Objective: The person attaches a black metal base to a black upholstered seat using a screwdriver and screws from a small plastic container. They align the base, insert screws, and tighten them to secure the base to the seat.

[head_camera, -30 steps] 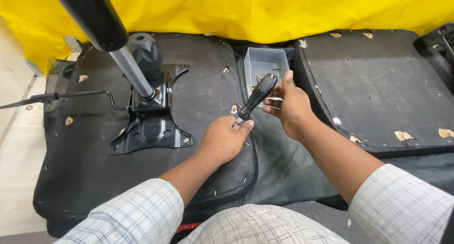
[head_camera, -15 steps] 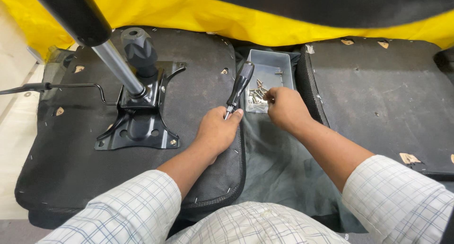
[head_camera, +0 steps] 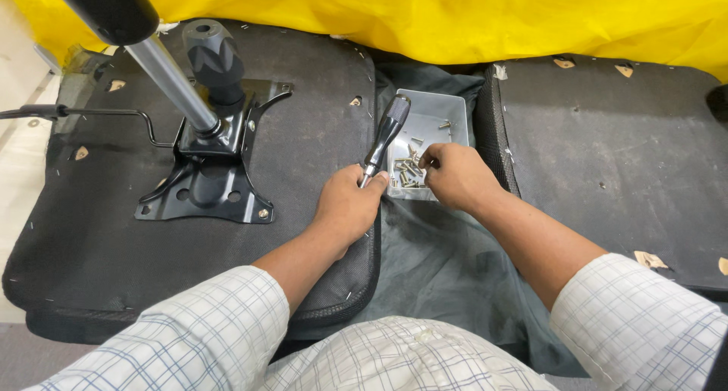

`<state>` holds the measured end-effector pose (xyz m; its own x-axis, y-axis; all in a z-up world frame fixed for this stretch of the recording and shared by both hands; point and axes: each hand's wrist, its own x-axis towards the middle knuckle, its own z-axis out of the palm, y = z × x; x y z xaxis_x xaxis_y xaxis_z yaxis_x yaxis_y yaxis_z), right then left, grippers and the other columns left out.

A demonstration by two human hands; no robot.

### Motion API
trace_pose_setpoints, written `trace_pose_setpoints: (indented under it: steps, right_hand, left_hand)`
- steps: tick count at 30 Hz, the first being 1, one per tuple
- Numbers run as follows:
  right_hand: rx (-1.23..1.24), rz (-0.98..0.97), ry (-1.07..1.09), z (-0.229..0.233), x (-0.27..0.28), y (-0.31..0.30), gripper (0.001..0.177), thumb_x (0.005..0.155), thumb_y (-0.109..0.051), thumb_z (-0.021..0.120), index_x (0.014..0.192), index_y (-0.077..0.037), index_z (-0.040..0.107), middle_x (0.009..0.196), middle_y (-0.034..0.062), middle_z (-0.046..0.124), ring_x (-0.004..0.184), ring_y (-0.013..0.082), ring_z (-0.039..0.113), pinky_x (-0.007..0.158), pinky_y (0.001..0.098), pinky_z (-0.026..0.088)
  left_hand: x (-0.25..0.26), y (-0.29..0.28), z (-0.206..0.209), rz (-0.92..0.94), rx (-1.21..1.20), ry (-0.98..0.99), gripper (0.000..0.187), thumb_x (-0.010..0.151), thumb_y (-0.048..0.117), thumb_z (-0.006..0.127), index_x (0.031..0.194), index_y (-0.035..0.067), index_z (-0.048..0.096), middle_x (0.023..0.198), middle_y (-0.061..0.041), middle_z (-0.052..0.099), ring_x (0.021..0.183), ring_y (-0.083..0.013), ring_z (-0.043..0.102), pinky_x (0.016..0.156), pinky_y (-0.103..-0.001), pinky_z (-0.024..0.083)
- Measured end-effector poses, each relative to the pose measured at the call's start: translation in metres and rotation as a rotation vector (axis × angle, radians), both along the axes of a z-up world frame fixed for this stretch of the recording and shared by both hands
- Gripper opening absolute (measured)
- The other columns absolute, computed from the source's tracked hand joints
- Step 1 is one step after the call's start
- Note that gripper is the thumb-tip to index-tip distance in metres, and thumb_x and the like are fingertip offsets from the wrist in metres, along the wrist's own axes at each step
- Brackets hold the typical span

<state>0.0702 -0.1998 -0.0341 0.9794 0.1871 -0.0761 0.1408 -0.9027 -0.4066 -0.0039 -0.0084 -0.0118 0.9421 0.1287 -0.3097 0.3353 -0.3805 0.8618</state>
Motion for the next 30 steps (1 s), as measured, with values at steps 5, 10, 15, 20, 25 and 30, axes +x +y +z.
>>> trace_pose_setpoints:
  steps: [5,10,15,20,25,30]
  right_hand:
    - [0.025,0.005,-0.079,-0.016,0.012,-0.01,0.024,0.087,-0.009,0.062,0.108,-0.006,0.075,0.098,0.0203,0.074,0.094,0.037,0.071,0.088,0.0445,0.055]
    - [-0.003,0.029,-0.076,-0.028,0.023,-0.015,0.025,0.087,-0.005,0.064,0.109,-0.008,0.077,0.099,0.0188,0.075,0.093,0.0348,0.072,0.086,0.0426,0.056]
    - [-0.045,0.015,0.037,-0.032,0.029,-0.012,0.028,0.085,-0.001,0.065,0.107,-0.011,0.079,0.098,0.016,0.076,0.091,0.0305,0.074,0.085,0.039,0.057]
    - [0.026,0.077,0.07,-0.031,0.034,-0.009,0.022,0.083,-0.008,0.073,0.103,-0.013,0.081,0.099,0.0105,0.079,0.091,0.0242,0.076,0.087,0.0346,0.057]
    - [-0.02,0.107,0.085,-0.031,0.033,-0.005,0.023,0.081,-0.014,0.081,0.103,-0.015,0.082,0.1,0.0101,0.079,0.093,0.0243,0.075,0.088,0.0356,0.057]
    - [-0.047,0.141,0.082,-0.035,0.036,-0.004,0.022,0.079,-0.012,0.081,0.101,-0.014,0.082,0.098,0.0104,0.079,0.092,0.024,0.076,0.088,0.035,0.058]
  left_hand:
    - [0.001,0.001,-0.022,0.002,0.046,-0.198,0.036,0.095,0.034,0.064,0.086,-0.001,0.069,0.092,-0.013,0.07,0.081,-0.0258,0.068,0.076,-0.041,0.051]
    - [-0.001,0.002,-0.028,-0.001,0.072,-0.237,0.038,0.093,0.035,0.068,0.084,-0.001,0.072,0.1,-0.016,0.071,0.089,-0.0293,0.07,0.081,-0.042,0.051]
    - [-0.005,0.003,-0.017,0.002,0.055,-0.073,0.037,0.091,0.038,0.068,0.087,0.002,0.069,0.081,-0.013,0.073,0.077,-0.0261,0.07,0.074,-0.041,0.052]
    - [-0.007,0.006,-0.011,0.024,-0.057,-0.029,0.033,0.091,0.036,0.067,0.089,0.003,0.07,0.077,-0.009,0.07,0.071,-0.0192,0.066,0.068,-0.038,0.052]
    - [-0.008,0.006,-0.012,0.031,-0.029,-0.039,0.032,0.091,0.034,0.068,0.088,0.002,0.068,0.075,-0.006,0.068,0.067,-0.0149,0.064,0.066,-0.035,0.05]
    - [-0.007,0.007,-0.017,0.021,-0.047,-0.057,0.031,0.091,0.033,0.069,0.086,0.002,0.067,0.074,-0.007,0.067,0.067,-0.0157,0.062,0.066,-0.035,0.051]
